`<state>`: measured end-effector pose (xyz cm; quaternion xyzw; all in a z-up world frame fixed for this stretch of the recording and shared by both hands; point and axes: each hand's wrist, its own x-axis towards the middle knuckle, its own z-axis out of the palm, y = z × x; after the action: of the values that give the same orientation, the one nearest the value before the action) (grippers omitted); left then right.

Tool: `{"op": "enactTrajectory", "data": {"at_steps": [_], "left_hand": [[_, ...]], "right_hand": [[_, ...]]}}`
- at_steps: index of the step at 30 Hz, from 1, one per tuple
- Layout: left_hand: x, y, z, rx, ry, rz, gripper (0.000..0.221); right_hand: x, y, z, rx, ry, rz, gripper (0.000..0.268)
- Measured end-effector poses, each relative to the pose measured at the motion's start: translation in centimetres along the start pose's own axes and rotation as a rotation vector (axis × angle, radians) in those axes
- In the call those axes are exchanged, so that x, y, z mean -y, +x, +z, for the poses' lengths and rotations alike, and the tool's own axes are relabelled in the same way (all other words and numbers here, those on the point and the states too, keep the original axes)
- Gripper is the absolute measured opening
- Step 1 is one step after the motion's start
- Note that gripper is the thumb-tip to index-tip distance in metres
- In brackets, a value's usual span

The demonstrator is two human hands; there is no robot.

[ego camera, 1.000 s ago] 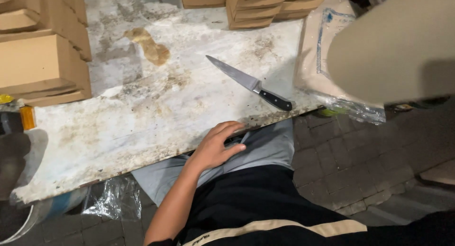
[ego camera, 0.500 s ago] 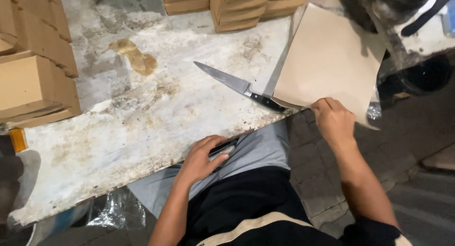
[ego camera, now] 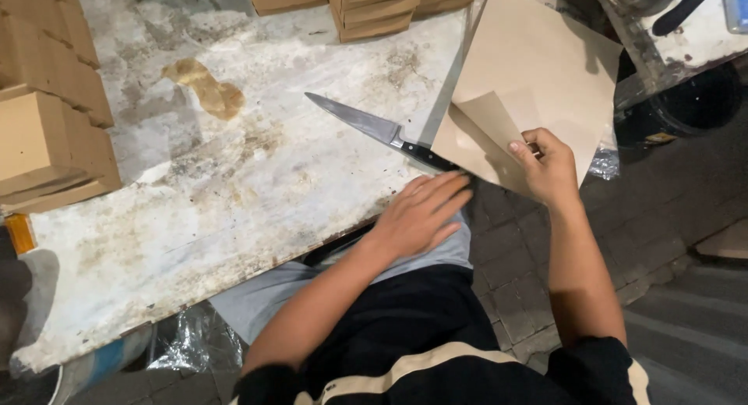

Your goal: Cutting paper liners and inserting them into small cardboard boxes at a production workbench.

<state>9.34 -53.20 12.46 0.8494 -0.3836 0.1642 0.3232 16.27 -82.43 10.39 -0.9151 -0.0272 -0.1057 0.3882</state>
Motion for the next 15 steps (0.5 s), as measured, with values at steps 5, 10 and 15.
{"op": "enactTrajectory", "data": {"at_steps": [5, 10, 15], "left_hand": [[2.6, 6.5, 5.8, 0.108, 0.138, -0.009, 0.065], [3.6, 11.4, 8.2, 0.483, 0.205, -0.264, 0.053], [4.8, 13.1, 11.1, 0.756, 0.342, -0.417, 0.062]], "right_hand": [[3.9, 0.6, -1.9, -0.014, -0.146, -0.148, 0.015], [6.5, 1.1, -3.5, -0.108, -0.576, -0.408, 0.009], [7.6, 1.0, -9.1, -0.254, -0.537, -0.525, 0.005]]}}
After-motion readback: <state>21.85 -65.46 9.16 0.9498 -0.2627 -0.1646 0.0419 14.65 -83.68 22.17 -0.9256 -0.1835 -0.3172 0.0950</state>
